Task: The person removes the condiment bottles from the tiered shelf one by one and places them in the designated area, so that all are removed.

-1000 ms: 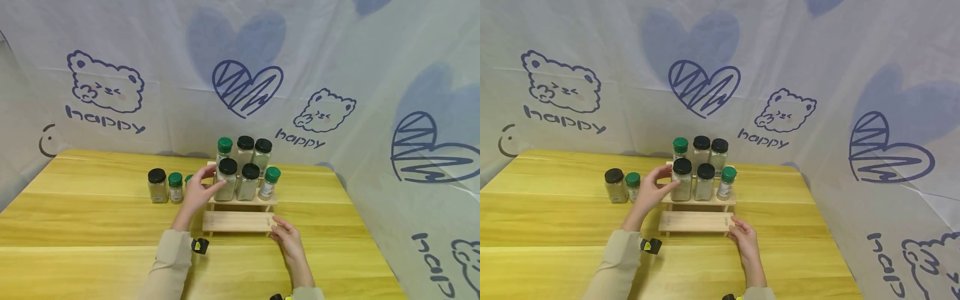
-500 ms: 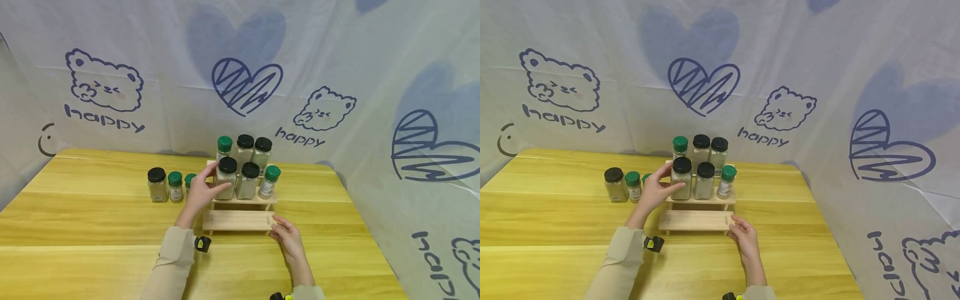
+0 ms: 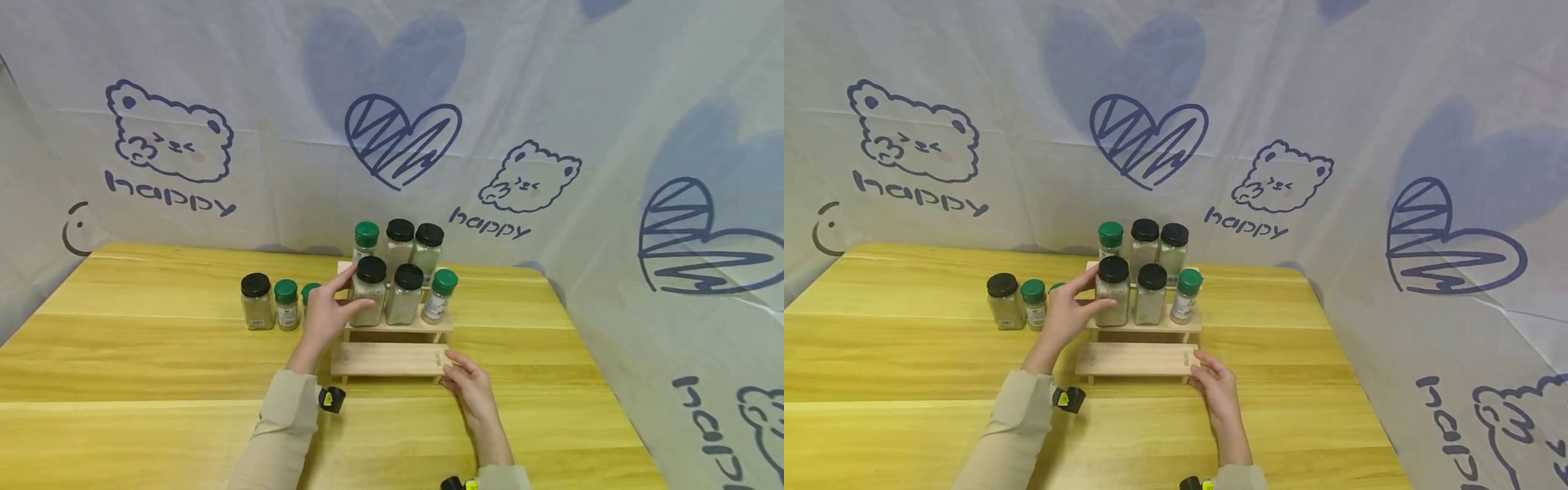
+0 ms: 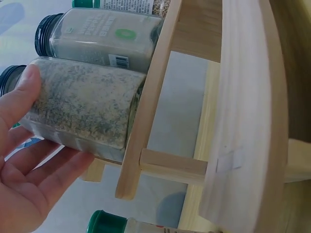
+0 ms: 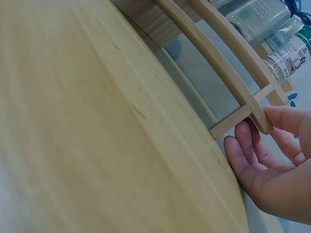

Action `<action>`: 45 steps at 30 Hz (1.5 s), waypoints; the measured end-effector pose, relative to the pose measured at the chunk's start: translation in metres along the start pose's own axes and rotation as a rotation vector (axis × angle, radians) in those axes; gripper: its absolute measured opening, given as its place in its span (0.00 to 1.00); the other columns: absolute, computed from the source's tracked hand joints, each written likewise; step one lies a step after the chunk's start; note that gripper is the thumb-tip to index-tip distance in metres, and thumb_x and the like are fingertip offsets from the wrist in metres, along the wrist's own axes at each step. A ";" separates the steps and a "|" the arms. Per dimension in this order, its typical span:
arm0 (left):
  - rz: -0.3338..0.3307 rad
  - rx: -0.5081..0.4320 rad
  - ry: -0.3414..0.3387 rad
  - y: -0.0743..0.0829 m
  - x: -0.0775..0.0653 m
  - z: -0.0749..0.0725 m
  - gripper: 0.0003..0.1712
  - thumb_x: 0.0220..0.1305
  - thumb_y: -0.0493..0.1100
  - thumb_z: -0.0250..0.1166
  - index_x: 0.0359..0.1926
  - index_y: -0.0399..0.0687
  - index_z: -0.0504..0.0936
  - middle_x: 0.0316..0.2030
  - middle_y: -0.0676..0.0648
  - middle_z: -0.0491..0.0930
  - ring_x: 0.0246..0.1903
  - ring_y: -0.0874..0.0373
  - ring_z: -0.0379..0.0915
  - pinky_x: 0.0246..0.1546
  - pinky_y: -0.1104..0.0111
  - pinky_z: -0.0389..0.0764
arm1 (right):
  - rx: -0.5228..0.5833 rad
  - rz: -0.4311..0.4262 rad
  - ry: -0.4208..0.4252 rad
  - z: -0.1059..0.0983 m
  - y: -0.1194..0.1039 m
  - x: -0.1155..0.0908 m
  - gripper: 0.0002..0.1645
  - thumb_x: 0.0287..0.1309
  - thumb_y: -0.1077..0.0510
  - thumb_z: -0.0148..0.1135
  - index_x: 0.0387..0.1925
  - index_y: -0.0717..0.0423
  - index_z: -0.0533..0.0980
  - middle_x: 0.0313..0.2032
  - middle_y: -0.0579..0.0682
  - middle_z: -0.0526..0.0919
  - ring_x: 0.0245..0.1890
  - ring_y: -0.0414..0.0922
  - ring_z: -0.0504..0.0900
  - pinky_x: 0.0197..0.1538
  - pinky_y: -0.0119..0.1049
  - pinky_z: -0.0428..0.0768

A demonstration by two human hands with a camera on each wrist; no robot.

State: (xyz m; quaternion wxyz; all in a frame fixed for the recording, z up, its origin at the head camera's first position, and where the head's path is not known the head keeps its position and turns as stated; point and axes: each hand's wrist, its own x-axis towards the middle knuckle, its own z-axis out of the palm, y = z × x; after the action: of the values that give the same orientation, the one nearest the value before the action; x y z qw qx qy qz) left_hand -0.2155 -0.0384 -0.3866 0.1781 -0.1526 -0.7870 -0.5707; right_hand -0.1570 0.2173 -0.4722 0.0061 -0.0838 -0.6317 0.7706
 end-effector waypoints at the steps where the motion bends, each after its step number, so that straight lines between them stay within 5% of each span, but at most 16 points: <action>1: 0.009 -0.001 0.007 0.000 0.000 0.000 0.36 0.45 0.40 0.71 0.58 0.40 0.69 0.45 0.38 0.77 0.45 0.48 0.74 0.39 0.61 0.78 | 0.003 0.004 0.003 0.000 0.000 0.000 0.20 0.55 0.71 0.54 0.51 0.75 0.67 0.25 0.46 0.76 0.26 0.38 0.77 0.36 0.31 0.79; 9: 0.022 -0.023 0.034 -0.001 -0.003 -0.002 0.35 0.44 0.39 0.71 0.56 0.37 0.71 0.42 0.38 0.78 0.43 0.49 0.74 0.37 0.67 0.78 | -0.005 0.019 0.005 0.002 -0.002 0.000 0.22 0.56 0.72 0.52 0.53 0.76 0.65 0.25 0.46 0.75 0.27 0.38 0.76 0.37 0.31 0.79; 26: 0.034 0.008 0.085 0.001 -0.012 -0.016 0.36 0.40 0.37 0.72 0.55 0.34 0.72 0.42 0.35 0.77 0.41 0.47 0.75 0.36 0.64 0.79 | 0.000 0.005 -0.005 -0.001 0.002 -0.001 0.20 0.55 0.70 0.55 0.51 0.74 0.68 0.27 0.46 0.76 0.28 0.39 0.77 0.37 0.32 0.79; 33: 0.063 0.023 0.098 -0.001 -0.017 -0.026 0.35 0.42 0.35 0.72 0.54 0.32 0.71 0.44 0.34 0.76 0.42 0.45 0.74 0.37 0.57 0.78 | 0.000 0.015 0.005 0.000 0.001 -0.001 0.20 0.55 0.70 0.55 0.50 0.73 0.69 0.26 0.46 0.77 0.28 0.39 0.77 0.37 0.31 0.79; 45: 0.086 0.063 0.136 -0.002 -0.025 -0.046 0.34 0.40 0.33 0.72 0.53 0.31 0.72 0.43 0.34 0.77 0.42 0.45 0.74 0.35 0.61 0.79 | 0.007 0.017 0.003 0.001 -0.002 -0.001 0.20 0.56 0.70 0.54 0.51 0.74 0.68 0.25 0.47 0.75 0.27 0.39 0.77 0.37 0.32 0.79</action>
State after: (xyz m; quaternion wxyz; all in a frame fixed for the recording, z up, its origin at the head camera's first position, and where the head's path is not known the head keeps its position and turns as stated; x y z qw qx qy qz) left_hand -0.1898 -0.0833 -0.3866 0.2601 -0.1417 -0.7834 -0.5464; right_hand -0.1561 0.2166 -0.4702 0.0006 -0.0902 -0.6283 0.7727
